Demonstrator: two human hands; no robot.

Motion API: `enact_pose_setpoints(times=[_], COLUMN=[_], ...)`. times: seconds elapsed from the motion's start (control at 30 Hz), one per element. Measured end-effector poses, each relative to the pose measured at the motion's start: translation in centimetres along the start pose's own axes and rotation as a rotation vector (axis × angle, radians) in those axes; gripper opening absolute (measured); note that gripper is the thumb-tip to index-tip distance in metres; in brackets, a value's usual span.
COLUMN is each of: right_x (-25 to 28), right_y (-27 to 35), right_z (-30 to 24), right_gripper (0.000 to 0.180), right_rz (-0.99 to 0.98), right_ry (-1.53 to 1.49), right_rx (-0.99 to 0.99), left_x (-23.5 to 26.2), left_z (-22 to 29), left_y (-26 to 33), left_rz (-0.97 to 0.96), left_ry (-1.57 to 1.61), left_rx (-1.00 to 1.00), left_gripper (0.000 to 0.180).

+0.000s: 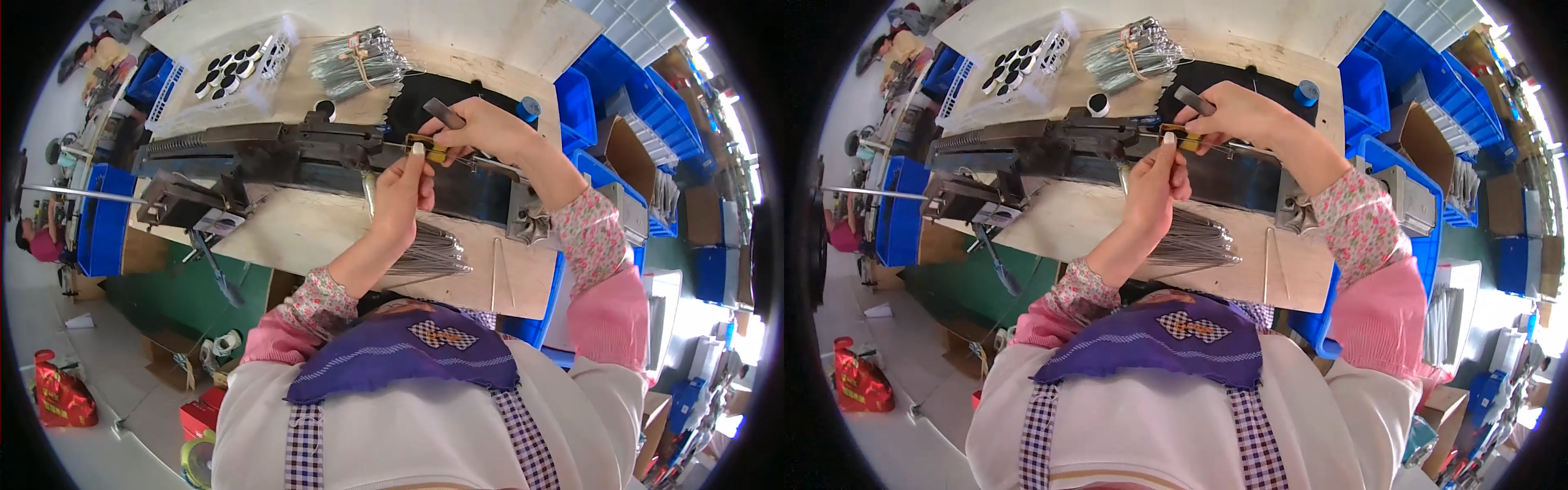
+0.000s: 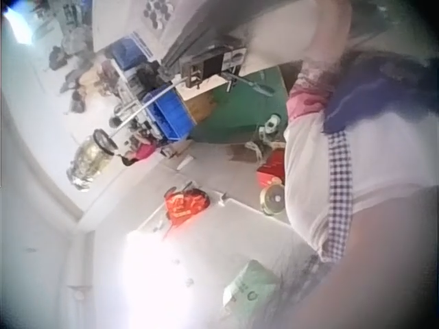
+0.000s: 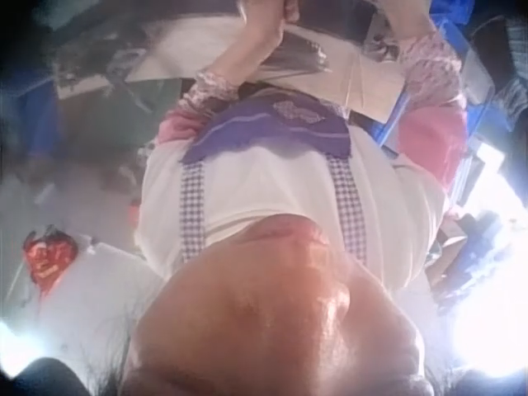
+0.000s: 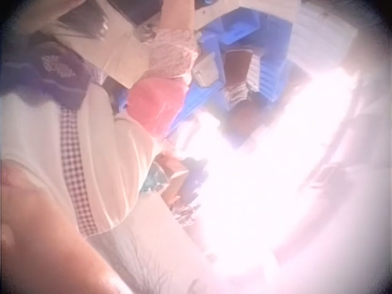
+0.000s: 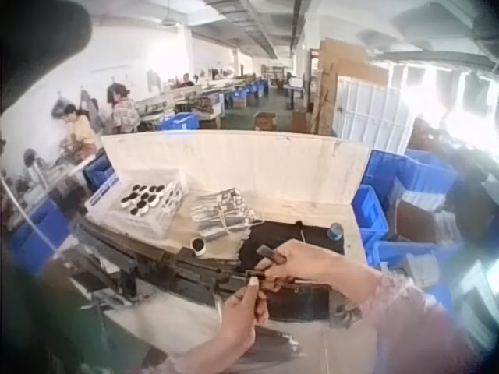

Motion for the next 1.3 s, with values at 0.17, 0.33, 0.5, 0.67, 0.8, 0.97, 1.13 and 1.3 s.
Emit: enact_pose_setpoints(times=[0.17,0.33,0.5,0.67,0.8,0.97,1.13,1.3], right_x=[0.2,1.5,-3.3,-3.4,-2.5,-2.9,-3.0,-3.2], right_y=[-0.4,2.0,4.2,2.3,1.6,2.0,2.4,2.9], right_z=[0.2,-2.3,-1.4,-1.2,-0.7,-1.4,-1.7,-1.8], right_gripper=[0.029,0.045,0.05,0.025,0.021,0.015,0.013,0.017], right_rz=[-0.113,0.324,0.476,0.533,0.413,0.431,0.469,0.53], right_ry=[0.074,0.761,0.93,0.566,0.579,0.739,0.839,0.894], right_rx=[-0.04,0.365,0.74,0.593,0.575,0.586,0.579,0.64], left_x=[-2.8,-2.0,-1.2,-0.8,-0.7,-0.7,-0.8,-0.6], left_z=[0.0,2.6,2.3,1.6,2.3,2.8,3.2,3.4], left_y=[0.9,1.3,1.2,2.2,2.7,2.3,2.5,2.2], left_rz=[-0.183,-0.174,-0.17,-0.241,-0.188,-0.155,-0.206,-0.204], left_ry=[0.175,0.804,0.811,0.728,0.688,0.585,0.579,0.626], left_rx=[0.041,0.152,0.131,0.042,-0.022,-0.047,-0.012,0.005], left_gripper=[0.064,0.089,0.084,0.074,0.071,0.076,0.071,0.077])
Point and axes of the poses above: each hand's wrist, its own y-axis away from the middle knuckle, its own x-axis out of the back of the hand, z = x × y, the point moved 3 cm from there along -y, towards the middle knuckle, and after that the axes turned 5 degrees about -y, right-handed, at the moved point
